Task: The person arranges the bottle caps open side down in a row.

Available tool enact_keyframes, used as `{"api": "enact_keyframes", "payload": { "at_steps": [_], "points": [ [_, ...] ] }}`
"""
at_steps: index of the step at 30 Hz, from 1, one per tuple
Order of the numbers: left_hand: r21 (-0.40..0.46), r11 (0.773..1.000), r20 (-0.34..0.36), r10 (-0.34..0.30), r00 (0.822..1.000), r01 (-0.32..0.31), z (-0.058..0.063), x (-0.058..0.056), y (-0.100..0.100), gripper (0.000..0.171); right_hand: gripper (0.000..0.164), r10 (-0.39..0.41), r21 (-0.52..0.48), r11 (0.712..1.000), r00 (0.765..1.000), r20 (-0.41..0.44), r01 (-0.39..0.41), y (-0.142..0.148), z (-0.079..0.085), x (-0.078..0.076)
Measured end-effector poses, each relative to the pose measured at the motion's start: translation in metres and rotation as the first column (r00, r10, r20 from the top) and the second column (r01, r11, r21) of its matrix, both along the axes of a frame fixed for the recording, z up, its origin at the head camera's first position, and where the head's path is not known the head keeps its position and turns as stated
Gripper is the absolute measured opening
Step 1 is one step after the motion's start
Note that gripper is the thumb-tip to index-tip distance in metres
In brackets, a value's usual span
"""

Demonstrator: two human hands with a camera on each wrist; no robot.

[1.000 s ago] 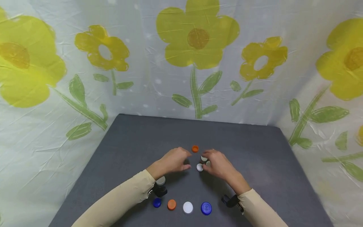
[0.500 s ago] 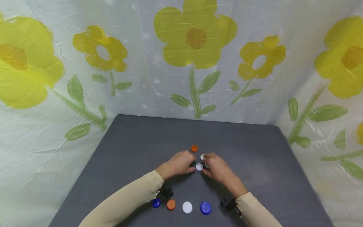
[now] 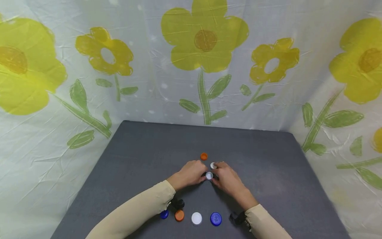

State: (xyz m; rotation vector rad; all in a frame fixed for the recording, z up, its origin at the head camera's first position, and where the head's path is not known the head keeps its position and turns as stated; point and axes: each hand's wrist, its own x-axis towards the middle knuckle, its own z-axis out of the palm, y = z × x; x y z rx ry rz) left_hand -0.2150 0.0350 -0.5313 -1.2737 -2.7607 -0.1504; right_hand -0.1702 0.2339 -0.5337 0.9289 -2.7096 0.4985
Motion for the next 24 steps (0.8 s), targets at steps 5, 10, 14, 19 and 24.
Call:
{"api": "enact_keyframes", "payload": {
  "at_steps": [5,10,14,19,24],
  "points": [
    [0.0,1.0,0.0,-0.018,1.0,0.018,-0.002,-0.001,0.0,0.019,0.028,0.01,-0.013,1.0,1.0,-0.003,-0.01,0.0,-0.001,0.0],
    [0.015,1.0,0.017,-0.027,0.999,0.027,0.002,0.0,-0.003,0.017,0.026,0.014,-0.014,1.0,1.0,-0.026,-0.014,0.001,0.003,0.002],
    [0.038,0.999,0.014,-0.037,0.999,0.036,0.008,0.0,-0.007,0.014,0.024,0.015,-0.016,1.0,0.999,-0.046,-0.016,0.001,0.008,0.003],
    [0.067,0.996,-0.011,-0.063,0.998,0.063,0.016,0.0,-0.013,0.012,0.025,0.023,-0.023,0.999,0.997,-0.07,-0.025,-0.001,0.014,0.002],
    [0.09,0.992,-0.07,-0.085,0.994,0.091,0.027,0.0,-0.022,0.011,0.027,0.026,-0.045,0.998,0.996,-0.09,-0.031,-0.006,0.023,0.002]
  ]
}}
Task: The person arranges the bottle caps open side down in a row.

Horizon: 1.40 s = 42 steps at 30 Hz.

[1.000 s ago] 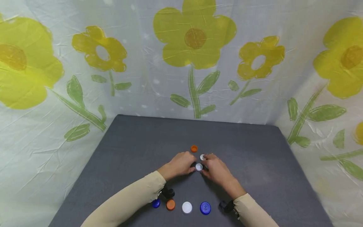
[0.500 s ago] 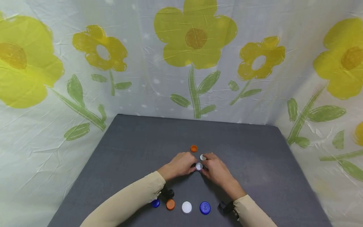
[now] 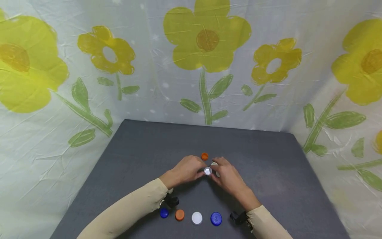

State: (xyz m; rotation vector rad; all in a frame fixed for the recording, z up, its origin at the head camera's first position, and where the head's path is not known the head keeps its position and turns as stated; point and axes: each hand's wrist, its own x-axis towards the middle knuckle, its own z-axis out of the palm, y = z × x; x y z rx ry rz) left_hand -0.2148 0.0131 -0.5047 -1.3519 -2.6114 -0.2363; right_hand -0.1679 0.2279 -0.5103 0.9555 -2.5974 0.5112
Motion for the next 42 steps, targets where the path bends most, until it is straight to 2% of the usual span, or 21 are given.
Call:
{"api": "enact_keyframes", "payload": {
  "at_steps": [7,12,16,24,27,29,32,35,39,42],
  "points": [
    [0.001,0.999,-0.092,-0.038,0.995,0.038,0.014,0.004,-0.011,0.012,0.03,-0.023,-0.002,1.0,1.0,0.001,0.023,-0.008,0.016,0.005],
    [0.042,0.997,-0.132,-0.056,0.99,0.062,0.023,0.01,-0.018,0.012,0.033,-0.018,-0.049,0.999,1.0,-0.008,0.018,-0.011,0.023,0.009],
    [0.091,0.993,-0.111,-0.065,0.992,0.075,0.023,0.016,-0.024,0.012,0.034,0.005,-0.106,0.994,1.0,-0.016,-0.007,-0.012,0.02,0.011],
    [0.174,0.981,-0.031,-0.081,0.996,0.085,0.014,0.024,-0.035,0.017,0.033,0.062,-0.19,0.98,0.998,-0.02,-0.065,-0.016,0.012,0.016],
    [0.21,0.974,-0.05,-0.07,0.996,0.079,0.014,0.026,-0.04,0.025,0.031,0.054,-0.227,0.973,0.998,0.007,-0.052,-0.017,0.014,0.015],
    [0.225,0.97,-0.099,-0.072,0.992,0.093,0.014,0.027,-0.042,0.029,0.029,0.042,-0.251,0.967,0.999,0.032,-0.033,-0.018,0.016,0.016],
    [0.258,0.956,-0.183,-0.097,0.978,0.143,0.016,0.029,-0.045,0.031,0.025,0.022,-0.278,0.961,0.997,0.081,0.002,-0.019,0.017,0.017],
    [0.292,0.937,-0.241,-0.124,0.963,0.193,0.016,0.03,-0.046,0.027,0.019,0.01,-0.31,0.95,0.987,0.163,0.041,-0.02,0.018,0.018],
    [0.333,0.923,-0.222,-0.124,0.967,0.195,0.014,0.032,-0.048,0.021,0.016,0.013,-0.353,0.931,0.961,0.275,0.089,-0.025,0.018,0.021],
    [0.363,0.92,-0.15,-0.097,0.984,0.147,0.012,0.032,-0.049,0.019,0.019,0.008,-0.365,0.925,0.953,0.303,0.108,-0.028,0.016,0.022]
  ]
}}
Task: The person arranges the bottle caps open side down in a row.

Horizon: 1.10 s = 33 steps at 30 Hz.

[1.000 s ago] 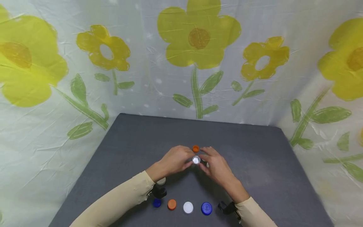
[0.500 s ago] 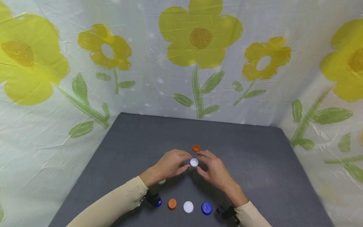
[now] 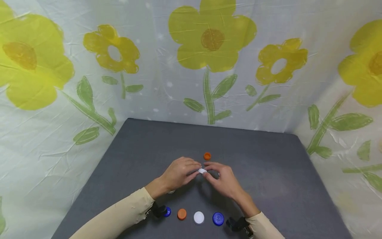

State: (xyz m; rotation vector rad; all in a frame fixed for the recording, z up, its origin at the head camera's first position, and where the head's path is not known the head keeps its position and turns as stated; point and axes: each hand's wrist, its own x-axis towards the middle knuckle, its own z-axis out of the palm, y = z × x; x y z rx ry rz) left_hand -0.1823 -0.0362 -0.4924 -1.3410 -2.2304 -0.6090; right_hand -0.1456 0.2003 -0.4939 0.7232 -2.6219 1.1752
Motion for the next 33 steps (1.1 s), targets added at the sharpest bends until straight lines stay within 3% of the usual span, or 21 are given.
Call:
{"api": "enact_keyframes", "payload": {
  "at_steps": [2,4,6,8,10,12,13,17,22,24,26,27,28,29,30,32,33],
  "points": [
    [0.017,0.999,0.068,0.03,0.997,-0.031,-0.002,0.0,-0.001,0.017,0.02,-0.008,0.004,1.0,1.0,-0.03,0.008,0.0,-0.001,0.0],
    [0.048,0.997,0.179,0.044,0.983,-0.053,-0.002,-0.001,-0.002,0.016,0.023,-0.01,0.014,1.0,0.996,-0.088,0.011,0.002,-0.002,-0.001],
    [0.096,0.992,0.338,0.041,0.94,-0.077,-0.002,-0.002,-0.004,0.014,0.027,-0.005,0.029,1.0,0.986,-0.165,0.01,0.003,-0.002,-0.002],
    [0.149,0.983,0.507,0.015,0.862,-0.105,-0.001,-0.003,-0.006,0.013,0.032,0.005,0.038,0.999,0.974,-0.227,0.004,0.004,-0.001,-0.003],
    [0.187,0.972,0.656,-0.014,0.755,-0.145,0.002,-0.004,-0.009,0.012,0.038,0.026,0.045,0.999,0.961,-0.274,-0.014,0.004,0.0,-0.003],
    [0.189,0.965,0.753,-0.023,0.658,-0.183,0.004,-0.004,-0.012,0.012,0.043,0.056,0.05,0.998,0.948,-0.313,-0.042,0.003,0.001,-0.003],
    [0.183,0.964,0.784,-0.023,0.621,-0.195,0.005,-0.005,-0.013,0.012,0.046,0.069,0.05,0.997,0.943,-0.326,-0.056,0.002,0.002,-0.002],
    [0.159,0.966,0.866,-0.039,0.499,-0.201,0.006,-0.006,-0.016,0.016,0.054,0.122,0.043,0.992,0.918,-0.378,-0.115,-0.002,0.004,-0.002],
    [0.203,0.969,0.929,-0.144,0.34,-0.144,0.005,-0.005,-0.017,0.017,0.052,0.173,0.034,0.984,0.891,-0.419,-0.176,-0.007,0.001,-0.001],
    [0.227,0.966,0.938,-0.183,0.294,-0.123,0.004,-0.004,-0.017,0.016,0.046,0.192,0.037,0.98,0.883,-0.429,-0.196,-0.008,-0.001,0.0],
    [0.237,0.965,0.941,-0.2,0.273,-0.109,0.004,-0.003,-0.017,0.016,0.042,0.203,0.037,0.978,0.879,-0.432,-0.207,-0.009,-0.001,0.001],
    [0.236,0.966,0.941,-0.2,0.273,-0.106,0.004,-0.003,-0.018,0.016,0.041,0.202,0.039,0.978,0.879,-0.432,-0.206,-0.01,-0.001,0.002],
    [0.227,0.969,0.938,-0.19,0.289,-0.1,0.004,-0.003,-0.018,0.016,0.041,0.198,0.04,0.979,0.88,-0.432,-0.201,-0.01,-0.001,0.002],
    [0.215,0.972,0.932,-0.175,0.317,-0.093,0.005,-0.003,-0.019,0.016,0.041,0.191,0.041,0.98,0.883,-0.429,-0.193,-0.011,-0.001,0.002],
    [0.203,0.975,0.92,-0.158,0.359,-0.09,0.005,-0.003,-0.02,0.016,0.042,0.183,0.041,0.982,0.886,-0.426,-0.183,-0.011,-0.001,0.002],
    [0.184,0.98,0.879,-0.127,0.46,-0.08,0.005,-0.003,-0.021,0.018,0.043,0.163,0.037,0.986,0.893,-0.42,-0.162,-0.011,-0.001,0.002],
    [0.175,0.982,0.846,-0.112,0.52,-0.073,0.005,-0.003,-0.022,0.02,0.043,0.153,0.031,0.988,0.896,-0.418,-0.154,-0.011,-0.001,0.001]
  ]
}}
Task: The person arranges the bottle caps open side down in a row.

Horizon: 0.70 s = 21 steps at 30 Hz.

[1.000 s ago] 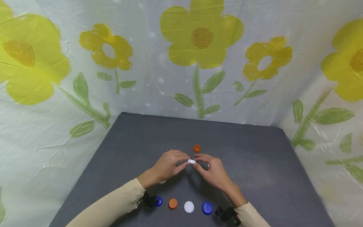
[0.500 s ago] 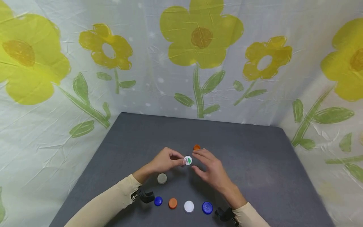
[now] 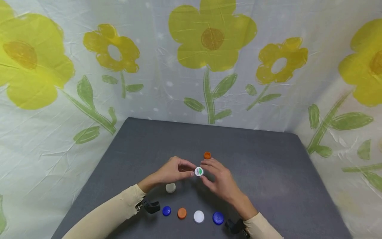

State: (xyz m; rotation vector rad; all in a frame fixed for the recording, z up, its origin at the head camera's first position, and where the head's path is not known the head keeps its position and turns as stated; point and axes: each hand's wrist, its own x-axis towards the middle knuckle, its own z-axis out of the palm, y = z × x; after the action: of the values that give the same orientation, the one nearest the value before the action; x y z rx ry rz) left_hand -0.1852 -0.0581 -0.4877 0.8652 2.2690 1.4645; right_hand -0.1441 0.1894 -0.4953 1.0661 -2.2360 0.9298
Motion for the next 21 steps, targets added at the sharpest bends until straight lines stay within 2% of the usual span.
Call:
{"api": "enact_keyframes", "payload": {
  "at_steps": [2,3,4,6,9,11,13,19,21],
  "points": [
    [-0.02,1.0,-0.15,0.002,0.989,-0.005,0.001,0.0,-0.001,0.025,0.042,-0.016,-0.014,1.0,1.0,0.009,0.017,0.0,0.0,0.0],
    [-0.022,1.0,-0.222,-0.003,0.975,-0.002,0.0,0.0,-0.001,0.028,0.041,-0.024,-0.02,1.0,1.0,0.018,0.024,-0.001,0.0,0.0],
    [-0.027,1.0,-0.291,-0.014,0.957,0.006,0.0,0.001,-0.001,0.029,0.04,-0.029,-0.026,0.999,0.999,0.028,0.03,-0.001,0.0,0.0],
    [-0.039,0.999,-0.421,-0.034,0.907,0.02,0.001,0.001,-0.002,0.03,0.039,-0.037,-0.03,0.999,0.998,0.057,0.038,-0.003,-0.001,0.0],
    [-0.052,0.998,-0.545,-0.053,0.837,0.029,0.0,0.002,-0.003,0.029,0.037,-0.055,-0.013,0.998,0.994,0.098,0.056,-0.007,-0.001,0.0],
    [-0.079,0.997,-0.585,-0.063,0.809,0.021,0.001,0.002,-0.004,0.028,0.036,-0.068,0.014,0.998,0.991,0.117,0.067,-0.01,0.0,0.0],
    [-0.12,0.993,-0.603,-0.077,0.794,0.006,0.001,0.002,-0.006,0.027,0.034,-0.081,0.05,0.996,0.989,0.122,0.075,-0.013,0.001,-0.001],
    [-0.268,0.963,-0.632,-0.156,0.759,-0.025,0.001,0.005,-0.014,0.025,0.03,-0.073,0.162,0.985,0.992,0.101,0.056,-0.023,0.001,-0.002],
    [-0.302,0.953,-0.629,-0.183,0.756,-0.021,-0.001,0.006,-0.018,0.025,0.029,-0.055,0.181,0.983,0.993,0.102,0.035,-0.027,-0.001,-0.003]
  ]
}}
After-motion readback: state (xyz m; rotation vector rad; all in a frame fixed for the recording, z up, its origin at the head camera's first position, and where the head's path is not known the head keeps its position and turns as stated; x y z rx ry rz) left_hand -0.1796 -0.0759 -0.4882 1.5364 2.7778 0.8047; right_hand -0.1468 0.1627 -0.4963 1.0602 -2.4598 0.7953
